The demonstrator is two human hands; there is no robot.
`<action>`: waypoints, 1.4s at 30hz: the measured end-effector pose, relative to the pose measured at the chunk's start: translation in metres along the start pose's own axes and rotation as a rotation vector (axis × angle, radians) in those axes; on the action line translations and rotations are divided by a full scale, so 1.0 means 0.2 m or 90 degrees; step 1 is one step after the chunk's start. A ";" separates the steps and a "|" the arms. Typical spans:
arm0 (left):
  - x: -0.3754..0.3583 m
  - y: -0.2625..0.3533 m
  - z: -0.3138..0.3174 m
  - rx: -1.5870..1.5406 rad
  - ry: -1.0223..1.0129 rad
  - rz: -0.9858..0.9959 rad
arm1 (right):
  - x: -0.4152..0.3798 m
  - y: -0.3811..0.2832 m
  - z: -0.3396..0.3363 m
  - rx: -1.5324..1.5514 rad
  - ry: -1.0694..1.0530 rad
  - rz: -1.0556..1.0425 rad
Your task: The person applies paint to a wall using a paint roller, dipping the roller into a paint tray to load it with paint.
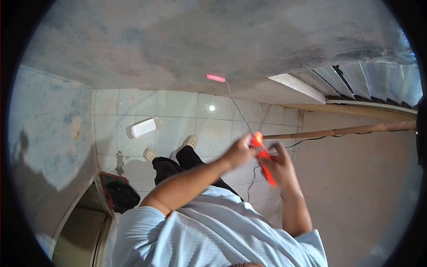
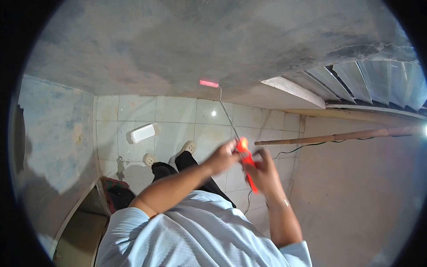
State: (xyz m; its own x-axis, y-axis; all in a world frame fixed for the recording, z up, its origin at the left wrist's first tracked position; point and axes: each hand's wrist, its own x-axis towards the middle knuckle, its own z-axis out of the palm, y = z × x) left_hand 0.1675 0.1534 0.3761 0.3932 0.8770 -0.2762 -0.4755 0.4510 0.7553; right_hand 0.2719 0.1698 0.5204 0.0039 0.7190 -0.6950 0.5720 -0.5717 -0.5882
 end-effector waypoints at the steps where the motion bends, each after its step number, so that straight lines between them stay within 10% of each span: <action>1: 0.10 -0.09 -0.14 -0.084 0.019 -0.017 | 0.21 0.05 0.06 -0.012 -0.023 -0.014; 4: 0.23 -0.36 -0.38 -0.176 0.046 -0.051 | 0.59 0.34 0.19 -0.026 -0.066 -0.046; 13: -0.25 0.09 0.37 0.015 -0.015 0.125 | -0.45 0.04 -0.20 0.109 -0.024 -0.069; 23: 0.31 -0.43 -0.52 -0.153 0.076 -0.072 | 0.81 0.45 0.28 0.009 -0.116 -0.067; 34: -0.50 0.00 0.42 0.004 -0.104 0.125 | -0.65 0.41 -0.13 0.060 0.000 -0.178; 42: -0.46 -0.56 0.08 0.165 -0.092 0.046 | -0.23 1.22 0.29 0.026 0.069 -0.122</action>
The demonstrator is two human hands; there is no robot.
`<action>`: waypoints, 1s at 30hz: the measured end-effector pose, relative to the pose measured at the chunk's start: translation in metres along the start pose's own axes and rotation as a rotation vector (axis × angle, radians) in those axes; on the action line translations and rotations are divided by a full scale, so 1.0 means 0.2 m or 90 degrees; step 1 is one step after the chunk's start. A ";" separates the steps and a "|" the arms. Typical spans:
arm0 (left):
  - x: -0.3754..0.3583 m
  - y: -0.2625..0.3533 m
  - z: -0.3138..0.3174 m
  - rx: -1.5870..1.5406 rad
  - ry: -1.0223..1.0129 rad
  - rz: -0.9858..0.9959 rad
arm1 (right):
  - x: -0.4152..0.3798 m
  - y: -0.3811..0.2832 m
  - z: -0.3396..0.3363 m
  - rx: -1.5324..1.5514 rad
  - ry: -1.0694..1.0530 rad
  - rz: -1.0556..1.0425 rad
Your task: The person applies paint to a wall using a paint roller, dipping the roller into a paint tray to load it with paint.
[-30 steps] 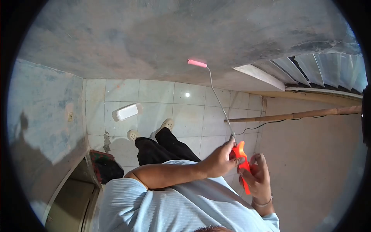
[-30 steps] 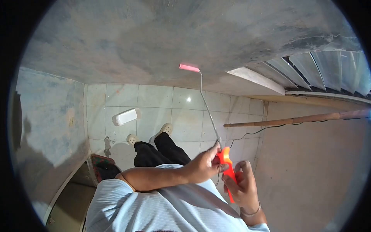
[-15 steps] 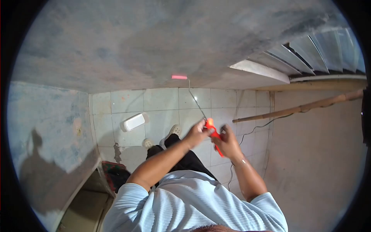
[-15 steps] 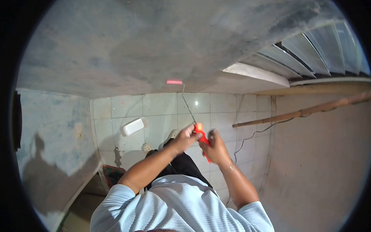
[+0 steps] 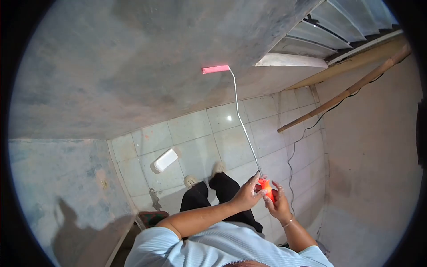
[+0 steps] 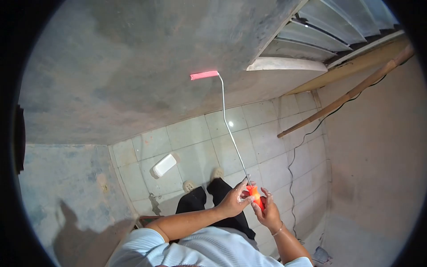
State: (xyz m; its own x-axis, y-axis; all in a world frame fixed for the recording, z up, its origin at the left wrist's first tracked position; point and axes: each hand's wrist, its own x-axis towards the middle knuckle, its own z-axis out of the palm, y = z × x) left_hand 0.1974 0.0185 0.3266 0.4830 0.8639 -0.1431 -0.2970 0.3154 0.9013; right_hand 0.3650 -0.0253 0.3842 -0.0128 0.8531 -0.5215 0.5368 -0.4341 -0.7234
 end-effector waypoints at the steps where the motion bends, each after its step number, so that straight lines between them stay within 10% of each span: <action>1: 0.03 -0.13 -0.06 0.019 0.010 -0.039 | 0.09 0.21 0.09 -0.085 0.021 -0.028; 4: 0.17 -0.58 -0.24 0.052 0.061 -0.068 | 0.46 0.60 0.38 -0.236 0.117 -0.256; 14: 0.71 -1.38 -1.09 0.323 0.359 0.011 | 1.77 1.23 1.28 0.012 0.215 -0.401; 21: 0.83 -2.27 -1.56 0.375 0.402 -0.084 | 2.30 1.98 1.86 0.072 0.155 -0.221; 30: 1.02 -1.69 -1.54 0.236 0.459 0.161 | 2.44 1.30 1.64 0.184 0.237 -0.388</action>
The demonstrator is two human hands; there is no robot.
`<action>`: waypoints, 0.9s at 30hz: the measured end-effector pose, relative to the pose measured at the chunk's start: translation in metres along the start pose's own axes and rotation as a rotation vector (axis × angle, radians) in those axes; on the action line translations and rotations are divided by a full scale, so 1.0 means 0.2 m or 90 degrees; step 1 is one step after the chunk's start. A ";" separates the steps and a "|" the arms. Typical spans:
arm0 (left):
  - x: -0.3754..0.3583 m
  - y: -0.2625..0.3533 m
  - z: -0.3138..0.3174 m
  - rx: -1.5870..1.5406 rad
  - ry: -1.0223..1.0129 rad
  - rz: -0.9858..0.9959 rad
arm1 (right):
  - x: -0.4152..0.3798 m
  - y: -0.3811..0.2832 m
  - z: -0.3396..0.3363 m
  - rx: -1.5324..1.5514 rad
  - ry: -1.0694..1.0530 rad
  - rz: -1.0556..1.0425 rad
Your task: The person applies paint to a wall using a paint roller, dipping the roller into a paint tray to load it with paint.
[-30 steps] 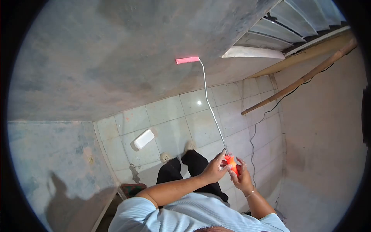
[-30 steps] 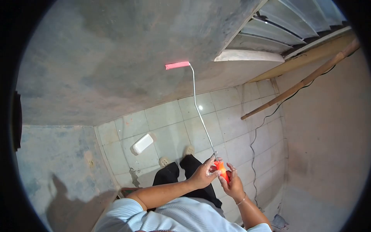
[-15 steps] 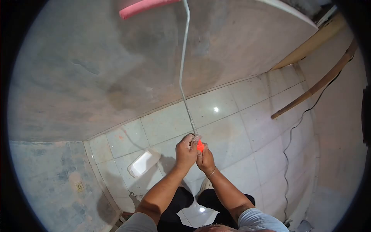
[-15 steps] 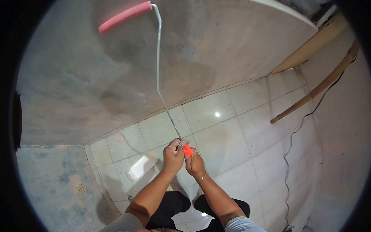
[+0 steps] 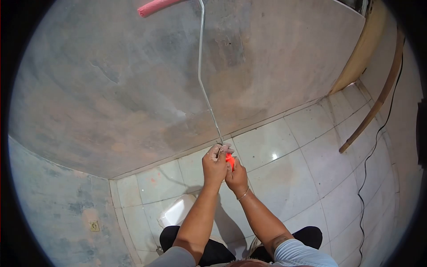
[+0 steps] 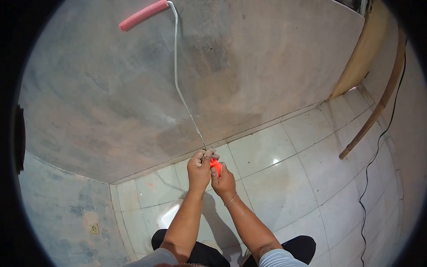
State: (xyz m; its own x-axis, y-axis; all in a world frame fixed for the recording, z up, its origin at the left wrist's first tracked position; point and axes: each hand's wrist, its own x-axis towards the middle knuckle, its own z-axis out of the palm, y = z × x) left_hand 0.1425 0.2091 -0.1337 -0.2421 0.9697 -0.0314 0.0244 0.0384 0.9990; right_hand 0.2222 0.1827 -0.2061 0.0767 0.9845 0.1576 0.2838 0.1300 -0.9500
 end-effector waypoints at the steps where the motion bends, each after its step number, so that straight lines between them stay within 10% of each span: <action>1: 0.01 0.03 -0.01 -0.001 -0.021 0.006 | 0.01 -0.03 0.00 0.006 0.005 -0.013; 7: -0.41 -0.92 0.00 0.287 -0.113 -0.125 | -0.72 0.81 -0.03 -0.117 -0.084 0.239; 19: 0.06 0.24 -0.16 0.258 0.007 0.084 | 0.08 -0.20 0.08 0.073 -0.044 -0.025; 23: -0.20 -0.64 -0.19 0.368 -0.037 -0.085 | -0.43 0.43 0.08 -0.071 -0.129 0.157; 27: -0.40 -0.72 -0.12 0.380 -0.147 -0.145 | -0.66 0.58 -0.07 -0.130 -0.174 0.213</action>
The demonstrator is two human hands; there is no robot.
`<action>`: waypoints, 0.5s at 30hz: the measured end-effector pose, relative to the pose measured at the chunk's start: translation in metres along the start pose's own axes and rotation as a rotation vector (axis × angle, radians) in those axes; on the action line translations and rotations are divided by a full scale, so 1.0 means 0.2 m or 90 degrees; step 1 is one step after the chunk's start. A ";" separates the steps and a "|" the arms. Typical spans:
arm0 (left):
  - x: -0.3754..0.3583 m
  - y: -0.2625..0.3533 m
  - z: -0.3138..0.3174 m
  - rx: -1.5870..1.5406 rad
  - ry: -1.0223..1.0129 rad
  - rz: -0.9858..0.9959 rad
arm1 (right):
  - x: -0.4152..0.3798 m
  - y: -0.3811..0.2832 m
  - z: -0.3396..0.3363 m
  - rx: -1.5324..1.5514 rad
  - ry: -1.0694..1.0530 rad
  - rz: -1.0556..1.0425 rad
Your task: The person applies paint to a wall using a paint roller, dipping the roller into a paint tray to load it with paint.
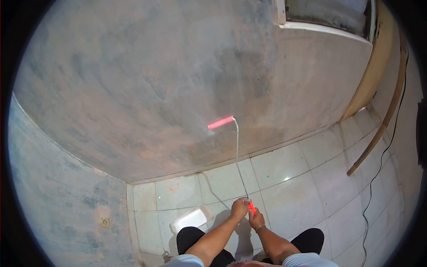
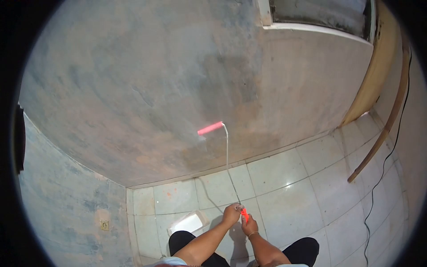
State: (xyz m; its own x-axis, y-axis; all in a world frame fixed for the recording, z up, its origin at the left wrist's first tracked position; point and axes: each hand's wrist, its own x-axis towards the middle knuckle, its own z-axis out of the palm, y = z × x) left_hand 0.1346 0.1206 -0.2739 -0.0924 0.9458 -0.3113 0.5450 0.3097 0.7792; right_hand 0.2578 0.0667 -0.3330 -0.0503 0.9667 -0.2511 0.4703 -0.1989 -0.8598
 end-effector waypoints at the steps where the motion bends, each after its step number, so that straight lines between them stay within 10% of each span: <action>1: -0.02 0.07 -0.04 -0.022 0.050 0.019 | 0.03 -0.05 0.00 -0.006 0.017 -0.022; 9: 0.03 0.83 -0.88 -0.091 0.290 0.156 | 0.33 -1.20 -0.21 0.095 0.089 -0.268; 15: -0.02 0.00 -0.17 0.053 0.068 0.014 | 0.05 -0.11 0.14 0.014 0.039 -0.073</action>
State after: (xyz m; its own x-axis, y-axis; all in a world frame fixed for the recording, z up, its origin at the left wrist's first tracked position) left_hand 0.1059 0.1205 -0.2540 -0.1653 0.9584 -0.2325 0.6149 0.2845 0.7355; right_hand 0.2227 0.0761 -0.3286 -0.0479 0.9911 -0.1241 0.4450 -0.0900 -0.8910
